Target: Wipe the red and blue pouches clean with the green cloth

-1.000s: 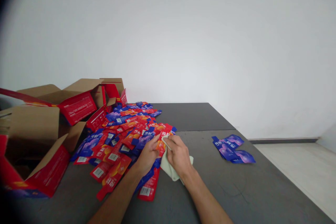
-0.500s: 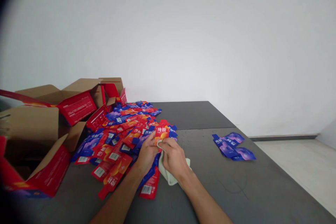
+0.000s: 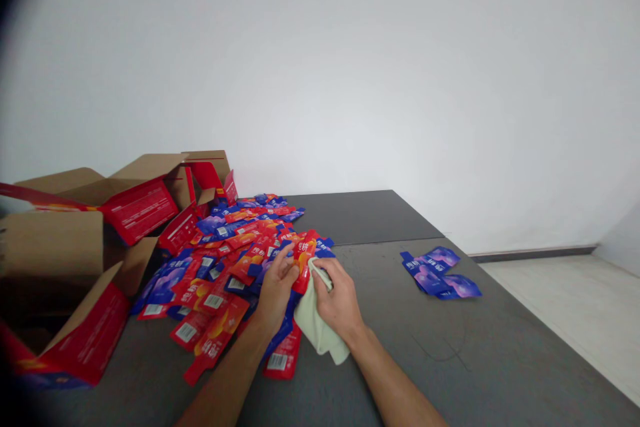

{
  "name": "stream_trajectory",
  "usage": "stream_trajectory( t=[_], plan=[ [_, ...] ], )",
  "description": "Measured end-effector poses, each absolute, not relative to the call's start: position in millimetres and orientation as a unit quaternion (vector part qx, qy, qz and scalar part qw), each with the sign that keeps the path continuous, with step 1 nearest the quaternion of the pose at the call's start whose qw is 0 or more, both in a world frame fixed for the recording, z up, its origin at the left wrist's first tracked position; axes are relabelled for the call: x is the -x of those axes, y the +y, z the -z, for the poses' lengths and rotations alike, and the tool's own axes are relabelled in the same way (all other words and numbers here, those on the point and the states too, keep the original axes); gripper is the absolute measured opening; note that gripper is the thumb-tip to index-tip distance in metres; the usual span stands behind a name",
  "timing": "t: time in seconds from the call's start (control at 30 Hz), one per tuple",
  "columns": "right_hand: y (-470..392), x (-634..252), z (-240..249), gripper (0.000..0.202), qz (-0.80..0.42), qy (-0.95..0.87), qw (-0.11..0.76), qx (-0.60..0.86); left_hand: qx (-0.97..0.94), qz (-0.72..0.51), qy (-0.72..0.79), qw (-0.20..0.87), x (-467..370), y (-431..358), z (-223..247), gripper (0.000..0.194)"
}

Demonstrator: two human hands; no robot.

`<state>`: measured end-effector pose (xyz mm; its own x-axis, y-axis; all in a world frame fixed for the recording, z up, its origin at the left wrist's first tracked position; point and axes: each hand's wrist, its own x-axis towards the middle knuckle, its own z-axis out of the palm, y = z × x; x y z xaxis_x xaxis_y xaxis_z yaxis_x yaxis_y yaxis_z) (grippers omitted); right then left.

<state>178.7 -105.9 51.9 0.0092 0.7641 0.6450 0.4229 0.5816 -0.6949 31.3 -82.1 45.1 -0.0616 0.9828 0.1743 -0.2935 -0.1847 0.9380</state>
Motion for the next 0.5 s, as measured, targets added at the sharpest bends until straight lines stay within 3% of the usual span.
stream_trajectory(
  t=[0.13,0.33,0.5],
  plan=[
    [-107.6,-178.3,-50.9,0.019,-0.153,-0.693,0.564,0.421,-0.457,-0.596,0.385,0.536,-39.3,-80.7,-37.6,0.036],
    [-109.0,-174.2,-44.5,0.037,-0.094,-0.784,0.493,0.365,-0.312,-0.640,0.317,0.627,-44.4,-81.3,-28.6,0.045],
    [-110.5,-179.3,-49.2,0.042,-0.065,-0.768,0.481,0.417,-0.272,-0.614,0.349,0.654,-44.1,-85.4,-34.5,0.045]
  ],
)
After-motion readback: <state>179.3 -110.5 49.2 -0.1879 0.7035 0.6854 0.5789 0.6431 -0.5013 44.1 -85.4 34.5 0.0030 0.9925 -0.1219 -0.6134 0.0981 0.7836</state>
